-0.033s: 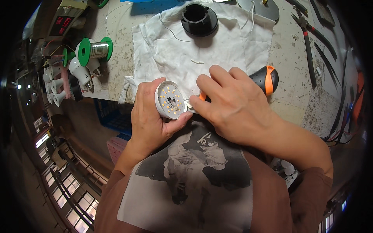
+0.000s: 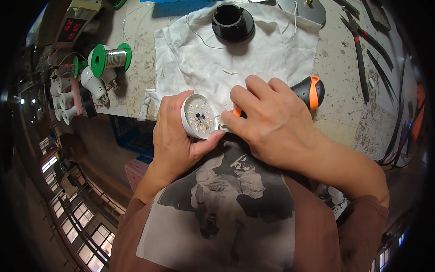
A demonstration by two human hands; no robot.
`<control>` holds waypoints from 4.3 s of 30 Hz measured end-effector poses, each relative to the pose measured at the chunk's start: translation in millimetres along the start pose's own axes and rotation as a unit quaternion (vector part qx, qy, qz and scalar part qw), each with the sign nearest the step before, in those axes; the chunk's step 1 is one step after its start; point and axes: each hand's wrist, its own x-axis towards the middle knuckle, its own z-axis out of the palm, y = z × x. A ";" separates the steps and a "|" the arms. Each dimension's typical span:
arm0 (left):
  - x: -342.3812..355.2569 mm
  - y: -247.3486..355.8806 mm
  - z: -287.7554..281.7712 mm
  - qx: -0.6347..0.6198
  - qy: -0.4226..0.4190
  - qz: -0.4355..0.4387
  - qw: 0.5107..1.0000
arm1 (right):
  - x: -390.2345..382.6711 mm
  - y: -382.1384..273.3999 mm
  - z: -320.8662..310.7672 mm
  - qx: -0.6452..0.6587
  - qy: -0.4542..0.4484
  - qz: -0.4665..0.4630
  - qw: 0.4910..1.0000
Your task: The person tests light bulbs by hand, cuts and removes a bulb cover with a utility knife, and tosses it into a box. The person then drives screws into the LED board with an electric screwdriver and trims the plastic rim of the bulb casing with the utility knife.
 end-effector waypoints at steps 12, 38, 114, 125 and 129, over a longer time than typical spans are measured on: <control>5.2 -1.3 -4.0 -0.001 -0.023 -0.013 1.000 | 0.1 -0.4 21.4 -0.059 0.093 0.012 0.994; -1.9 -2.8 4.1 0.007 0.026 0.023 0.999 | 3.9 2.9 -3.9 0.047 -0.024 0.019 0.998; -2.7 1.2 4.9 0.037 0.020 0.049 0.998 | -19.3 0.4 8.1 -0.011 0.075 0.019 0.997; 0.0 2.8 3.5 0.028 0.013 0.038 0.999 | -16.4 -13.5 18.1 -0.045 0.067 0.036 0.996; -0.2 4.1 2.1 0.025 0.003 0.017 1.000 | -16.7 -15.5 27.9 -0.062 0.107 0.049 0.991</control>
